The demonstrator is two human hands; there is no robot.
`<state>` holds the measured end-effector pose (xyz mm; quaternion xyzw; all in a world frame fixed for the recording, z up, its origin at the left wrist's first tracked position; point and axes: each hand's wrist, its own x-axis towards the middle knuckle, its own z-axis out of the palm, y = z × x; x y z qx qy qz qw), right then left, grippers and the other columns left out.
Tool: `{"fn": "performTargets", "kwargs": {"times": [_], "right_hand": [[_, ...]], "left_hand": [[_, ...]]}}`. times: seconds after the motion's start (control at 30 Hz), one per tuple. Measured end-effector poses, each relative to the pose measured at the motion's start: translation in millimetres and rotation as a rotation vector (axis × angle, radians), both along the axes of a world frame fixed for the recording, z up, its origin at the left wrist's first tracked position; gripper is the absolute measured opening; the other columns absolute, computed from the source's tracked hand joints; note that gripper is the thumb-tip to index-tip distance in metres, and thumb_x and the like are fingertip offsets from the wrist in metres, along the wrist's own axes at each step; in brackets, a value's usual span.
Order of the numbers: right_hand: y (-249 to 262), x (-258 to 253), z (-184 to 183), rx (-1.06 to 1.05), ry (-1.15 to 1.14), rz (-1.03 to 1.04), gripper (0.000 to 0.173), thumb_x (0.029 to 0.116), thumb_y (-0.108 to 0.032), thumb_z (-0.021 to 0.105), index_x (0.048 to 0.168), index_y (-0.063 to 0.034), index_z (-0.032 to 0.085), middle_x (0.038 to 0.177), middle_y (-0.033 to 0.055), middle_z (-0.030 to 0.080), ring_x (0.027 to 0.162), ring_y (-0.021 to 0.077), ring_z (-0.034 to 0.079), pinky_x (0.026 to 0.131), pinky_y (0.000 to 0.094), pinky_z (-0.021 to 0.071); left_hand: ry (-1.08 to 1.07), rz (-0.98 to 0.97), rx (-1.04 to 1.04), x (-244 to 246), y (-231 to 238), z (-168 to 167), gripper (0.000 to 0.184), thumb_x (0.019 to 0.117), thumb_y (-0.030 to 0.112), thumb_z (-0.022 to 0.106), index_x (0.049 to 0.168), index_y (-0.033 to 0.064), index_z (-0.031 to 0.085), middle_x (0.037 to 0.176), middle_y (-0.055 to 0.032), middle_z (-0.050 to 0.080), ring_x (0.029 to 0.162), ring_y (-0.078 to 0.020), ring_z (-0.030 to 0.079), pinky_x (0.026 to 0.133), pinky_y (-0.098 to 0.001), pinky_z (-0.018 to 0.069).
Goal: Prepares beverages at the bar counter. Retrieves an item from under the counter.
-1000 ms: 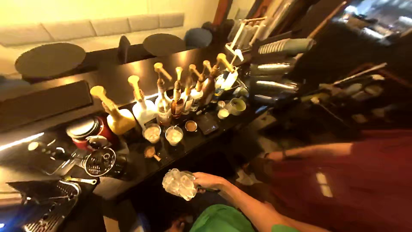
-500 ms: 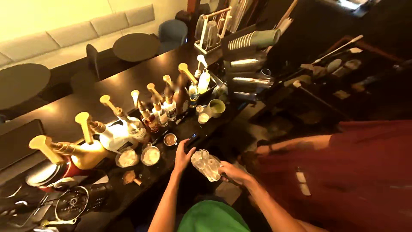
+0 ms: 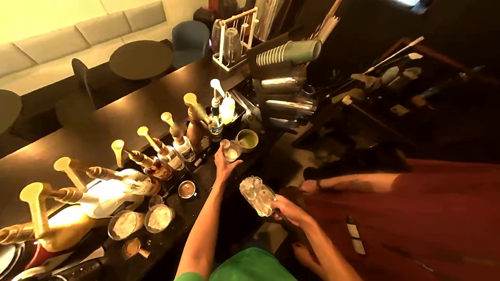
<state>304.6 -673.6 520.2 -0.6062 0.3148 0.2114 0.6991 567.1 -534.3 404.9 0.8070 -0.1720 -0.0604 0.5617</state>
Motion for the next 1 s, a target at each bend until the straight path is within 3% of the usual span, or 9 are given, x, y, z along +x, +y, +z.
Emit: {"fn": "performTargets", "kwargs": {"times": [0.1, 0.2, 0.27, 0.37, 0.53, 0.67, 0.8, 1.0], "right_hand": [[-5, 0, -1, -0.013, -0.005, -0.03, 0.028, 0.0975, -0.013, 0.052, 0.126, -0.0098, 0.054, 0.083, 0.0017, 0.062, 0.061, 0.0097, 0.056, 0.055, 0.0261, 0.0503], [-10, 1, -6, 0.0, -0.011, -0.043, 0.027, 0.097, -0.013, 0.052, 0.123, -0.01, 0.055, 0.08, 0.0015, 0.062, 0.059, 0.0097, 0.056, 0.054, 0.0254, 0.0499], [-13, 2, -9, 0.009, -0.012, -0.041, 0.029, 0.0965, -0.014, 0.052, 0.125, -0.01, 0.055, 0.08, 0.0021, 0.062, 0.059, 0.0101, 0.056, 0.054, 0.0254, 0.0497], [-17, 5, -9, 0.011, -0.01, -0.038, 0.028, 0.0964, -0.014, 0.051, 0.124, -0.0103, 0.055, 0.08, 0.0022, 0.062, 0.058, 0.0099, 0.055, 0.052, 0.0249, 0.0487], [-24, 11, -9, 0.019, -0.014, -0.028, 0.026, 0.0967, -0.013, 0.051, 0.122, -0.0104, 0.055, 0.079, 0.0026, 0.062, 0.058, 0.0102, 0.056, 0.052, 0.0248, 0.0489], [-31, 19, -10, 0.019, -0.011, -0.01, 0.028, 0.0965, -0.014, 0.051, 0.124, -0.0109, 0.055, 0.08, 0.003, 0.062, 0.058, 0.0101, 0.056, 0.052, 0.0244, 0.0481], [-34, 25, -9, 0.012, 0.012, -0.03, 0.025, 0.0969, -0.014, 0.051, 0.122, -0.0103, 0.055, 0.079, 0.0032, 0.061, 0.057, 0.0103, 0.056, 0.051, 0.0243, 0.048], [-38, 33, -10, 0.019, 0.032, -0.007, 0.025, 0.0971, -0.013, 0.051, 0.122, -0.0102, 0.054, 0.076, 0.0024, 0.06, 0.055, 0.0095, 0.054, 0.049, 0.0236, 0.0467]], "left_hand": [[0.039, 0.038, 0.027, 1, -5, 2, 0.12, 0.0617, 0.046, 0.095, 0.16, 0.0146, 0.033, 0.15, -0.0188, 0.049, 0.137, -0.0392, 0.046, 0.113, -0.0621, 0.0367], [0.056, 0.043, 0.027, 4, -6, -3, 0.119, 0.0632, 0.043, 0.095, 0.16, 0.0155, 0.032, 0.151, -0.0187, 0.047, 0.139, -0.0386, 0.044, 0.114, -0.0617, 0.0354], [0.029, 0.025, 0.018, 7, -6, -6, 0.114, 0.0632, 0.043, 0.095, 0.157, 0.0127, 0.038, 0.152, -0.0173, 0.047, 0.14, -0.037, 0.043, 0.114, -0.0611, 0.0353], [0.02, -0.024, -0.025, 10, -5, -10, 0.105, 0.064, 0.044, 0.094, 0.15, 0.0092, 0.045, 0.151, -0.0173, 0.047, 0.139, -0.034, 0.044, 0.114, -0.055, 0.0388], [0.058, -0.125, -0.124, 8, -6, -14, 0.104, 0.0657, 0.038, 0.095, 0.149, 0.0091, 0.04, 0.141, -0.0136, 0.058, 0.128, -0.0227, 0.058, 0.108, -0.0431, 0.0504], [0.076, -0.196, -0.164, 9, -4, -10, 0.105, 0.0674, 0.034, 0.094, 0.153, 0.0075, 0.04, 0.147, -0.0125, 0.054, 0.134, -0.0188, 0.054, 0.113, -0.0389, 0.0477], [0.06, -0.265, -0.183, 3, 1, -6, 0.099, 0.0682, 0.03, 0.094, 0.149, 0.0079, 0.042, 0.143, -0.0105, 0.057, 0.131, -0.017, 0.056, 0.11, -0.0369, 0.0499], [-0.028, -0.34, -0.101, -18, 17, -7, 0.093, 0.0711, 0.034, 0.091, 0.148, 0.0061, 0.046, 0.145, -0.0165, 0.055, 0.137, -0.0277, 0.05, 0.117, -0.0453, 0.0414]]}}
